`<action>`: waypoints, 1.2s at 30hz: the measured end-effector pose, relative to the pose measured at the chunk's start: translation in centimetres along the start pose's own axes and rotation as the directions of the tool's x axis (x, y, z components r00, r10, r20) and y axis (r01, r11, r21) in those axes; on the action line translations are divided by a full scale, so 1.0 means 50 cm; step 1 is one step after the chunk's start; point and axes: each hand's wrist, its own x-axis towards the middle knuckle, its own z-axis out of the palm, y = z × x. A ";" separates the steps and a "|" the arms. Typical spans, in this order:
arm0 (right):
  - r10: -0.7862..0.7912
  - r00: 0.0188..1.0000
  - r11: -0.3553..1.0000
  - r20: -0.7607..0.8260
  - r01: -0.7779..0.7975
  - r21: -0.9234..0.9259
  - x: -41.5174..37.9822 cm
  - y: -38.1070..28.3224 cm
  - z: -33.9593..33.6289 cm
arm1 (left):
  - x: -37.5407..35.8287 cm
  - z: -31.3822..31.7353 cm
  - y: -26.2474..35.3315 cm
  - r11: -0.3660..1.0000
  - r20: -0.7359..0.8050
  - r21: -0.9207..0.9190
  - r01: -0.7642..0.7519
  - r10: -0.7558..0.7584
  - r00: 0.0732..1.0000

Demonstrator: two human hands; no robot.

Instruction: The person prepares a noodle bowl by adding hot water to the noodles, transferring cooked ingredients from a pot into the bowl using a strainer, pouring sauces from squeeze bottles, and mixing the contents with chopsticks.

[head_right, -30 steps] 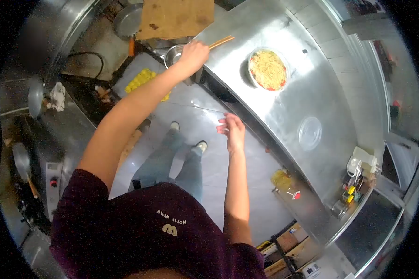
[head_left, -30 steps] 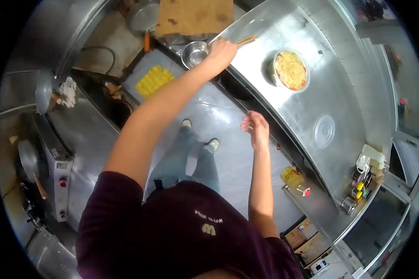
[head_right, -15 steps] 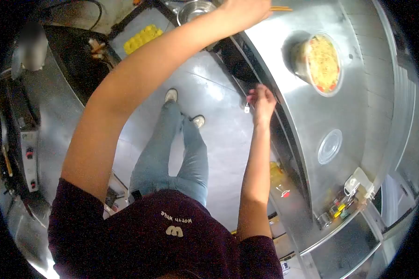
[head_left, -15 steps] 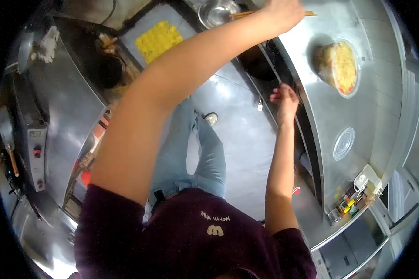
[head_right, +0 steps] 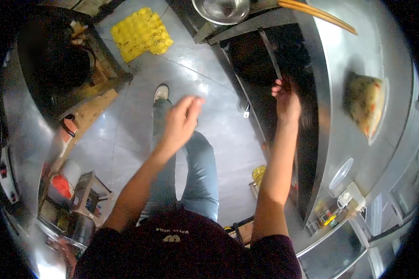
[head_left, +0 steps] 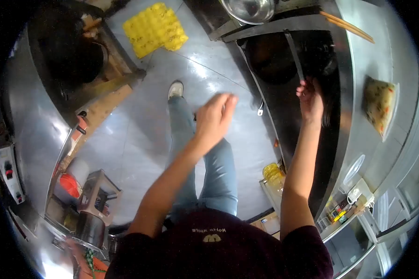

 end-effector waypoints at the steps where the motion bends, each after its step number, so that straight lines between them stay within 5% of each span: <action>1: 0.012 1.000 0.998 0.012 -0.012 0.055 -0.004 -0.008 -0.008 | -0.013 0.012 -0.020 1.000 0.013 0.007 -0.023 0.023 1.000; 9: -0.030 0.992 0.984 -0.119 0.050 0.172 0.008 0.005 -0.006 | 0.028 0.048 -0.138 1.000 0.095 0.007 0.023 -0.024 0.995; 13: -0.267 0.897 0.962 -0.353 0.271 -0.039 -0.025 -0.018 0.004 | 0.046 0.048 -0.114 0.999 0.102 0.029 0.043 -0.046 0.994; 16: -0.353 0.785 0.932 -0.510 0.247 -0.265 -0.037 -0.036 0.029 | 0.052 0.042 -0.092 0.999 0.101 0.041 0.026 -0.031 0.994; 18: -0.778 0.592 0.377 -0.210 0.172 -0.910 -0.043 -0.034 -0.018 | 0.047 0.039 -0.081 0.998 0.109 0.054 0.011 -0.017 0.994; 21: -0.886 0.393 0.369 -0.247 0.274 -0.888 -0.082 -0.052 -0.003 | 0.022 0.038 -0.057 0.993 0.130 0.115 -0.001 -0.014 0.991; 24: -0.959 0.267 0.163 -0.095 0.246 -0.956 -0.107 -0.025 -0.032 | 0.016 0.021 -0.029 0.994 0.135 0.104 0.016 -0.030 0.990; 25: -0.972 0.166 0.217 -0.168 0.345 -0.913 -0.111 -0.010 -0.010 | 0.015 0.019 -0.033 0.996 0.122 0.080 0.028 -0.037 0.992; 26: -0.835 0.358 0.546 -0.418 0.438 -0.715 -0.131 0.008 -0.023 | 0.011 0.017 -0.034 0.998 0.110 0.055 0.039 -0.045 0.993; 28: -0.621 0.423 0.746 -0.659 0.577 -0.333 -0.185 0.005 -0.016 | 0.004 -0.002 -0.008 0.998 0.082 0.065 0.027 -0.032 0.996; 32: -0.443 0.594 0.824 -0.672 0.565 -0.044 -0.281 0.026 -0.009 | -0.013 -0.031 0.055 0.995 0.100 0.082 0.064 -0.072 0.992; 36: -0.218 0.778 0.915 -0.589 0.373 0.155 -0.356 0.030 0.062 | 0.042 -0.032 0.081 0.987 0.109 0.061 0.149 -0.155 0.982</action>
